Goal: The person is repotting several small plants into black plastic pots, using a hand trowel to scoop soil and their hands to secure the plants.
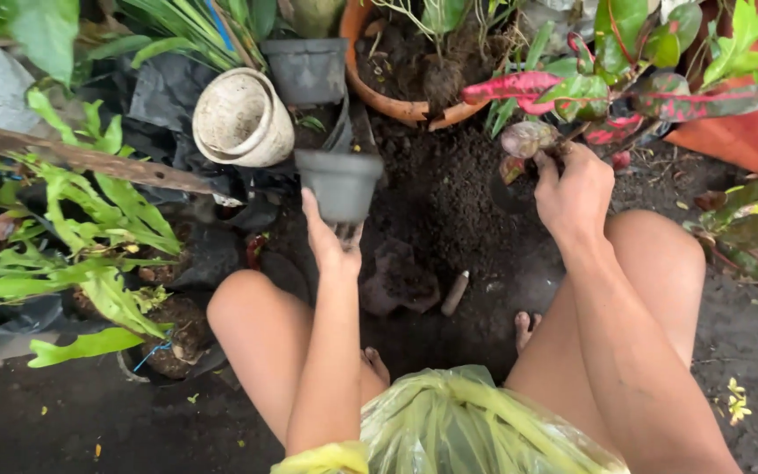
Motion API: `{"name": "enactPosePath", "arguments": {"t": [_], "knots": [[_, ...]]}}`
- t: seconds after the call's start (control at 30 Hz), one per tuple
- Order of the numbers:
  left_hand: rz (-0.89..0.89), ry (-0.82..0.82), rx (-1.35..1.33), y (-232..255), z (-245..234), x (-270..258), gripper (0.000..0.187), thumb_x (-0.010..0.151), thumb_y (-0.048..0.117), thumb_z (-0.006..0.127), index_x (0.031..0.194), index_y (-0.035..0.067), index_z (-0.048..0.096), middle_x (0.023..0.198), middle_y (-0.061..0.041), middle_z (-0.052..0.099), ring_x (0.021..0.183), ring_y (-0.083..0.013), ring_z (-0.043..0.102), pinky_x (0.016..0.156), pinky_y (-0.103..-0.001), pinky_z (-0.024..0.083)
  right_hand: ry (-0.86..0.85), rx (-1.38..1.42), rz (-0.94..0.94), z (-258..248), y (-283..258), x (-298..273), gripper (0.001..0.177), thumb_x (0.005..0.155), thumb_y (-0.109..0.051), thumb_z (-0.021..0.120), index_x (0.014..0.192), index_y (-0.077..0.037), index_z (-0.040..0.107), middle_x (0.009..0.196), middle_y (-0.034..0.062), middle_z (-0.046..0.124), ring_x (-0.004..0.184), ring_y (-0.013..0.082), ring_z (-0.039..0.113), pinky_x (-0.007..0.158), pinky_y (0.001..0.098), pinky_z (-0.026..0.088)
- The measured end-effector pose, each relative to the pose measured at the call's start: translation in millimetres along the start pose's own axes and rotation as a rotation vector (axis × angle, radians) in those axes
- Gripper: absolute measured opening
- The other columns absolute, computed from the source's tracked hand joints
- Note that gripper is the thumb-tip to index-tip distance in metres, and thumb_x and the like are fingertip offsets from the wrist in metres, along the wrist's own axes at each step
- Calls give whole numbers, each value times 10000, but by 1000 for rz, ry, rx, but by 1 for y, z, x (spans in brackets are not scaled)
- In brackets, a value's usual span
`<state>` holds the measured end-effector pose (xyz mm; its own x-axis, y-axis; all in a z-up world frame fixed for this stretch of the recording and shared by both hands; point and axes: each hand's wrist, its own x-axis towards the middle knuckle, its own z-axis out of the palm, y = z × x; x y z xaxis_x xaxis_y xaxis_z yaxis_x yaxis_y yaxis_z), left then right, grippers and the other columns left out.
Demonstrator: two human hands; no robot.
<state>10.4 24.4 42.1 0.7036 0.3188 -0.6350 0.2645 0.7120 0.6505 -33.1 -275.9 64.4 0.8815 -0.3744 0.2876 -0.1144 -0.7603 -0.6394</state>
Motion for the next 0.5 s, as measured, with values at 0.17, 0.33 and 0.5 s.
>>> {"name": "enactPosePath", "arguments": {"t": [0.17, 0.33, 0.5], "knots": [[313, -45, 910, -13, -40, 6, 1060, 742, 503, 896, 1498, 105, 268, 1478, -303, 308, 1357, -496, 466, 1146, -555, 430, -41, 7, 11, -4, -6, -1, 224, 1049, -46, 708, 841, 19, 655, 731, 140, 617, 749, 344, 692, 681, 399, 557], [79, -138, 1830, -61, -97, 31, 1176, 672, 498, 935, 1570, 147, 261, 1568, -343, 159, 1362, -583, 435, 1108, -614, 461, -58, -28, 10, -1, -3, -2, 237, 1040, -92, 718, 831, 9, 670, 747, 142, 614, 784, 367, 696, 688, 415, 558], [11, -166, 1940, -125, -96, 43, 1012, 735, 494, 889, 1510, 150, 336, 1477, -219, 266, 1309, -516, 469, 955, -617, 562, -46, -44, -3, 3, 3, -6, 217, 1009, -137, 756, 856, 0, 686, 795, 162, 643, 855, 421, 699, 712, 491, 569]]}}
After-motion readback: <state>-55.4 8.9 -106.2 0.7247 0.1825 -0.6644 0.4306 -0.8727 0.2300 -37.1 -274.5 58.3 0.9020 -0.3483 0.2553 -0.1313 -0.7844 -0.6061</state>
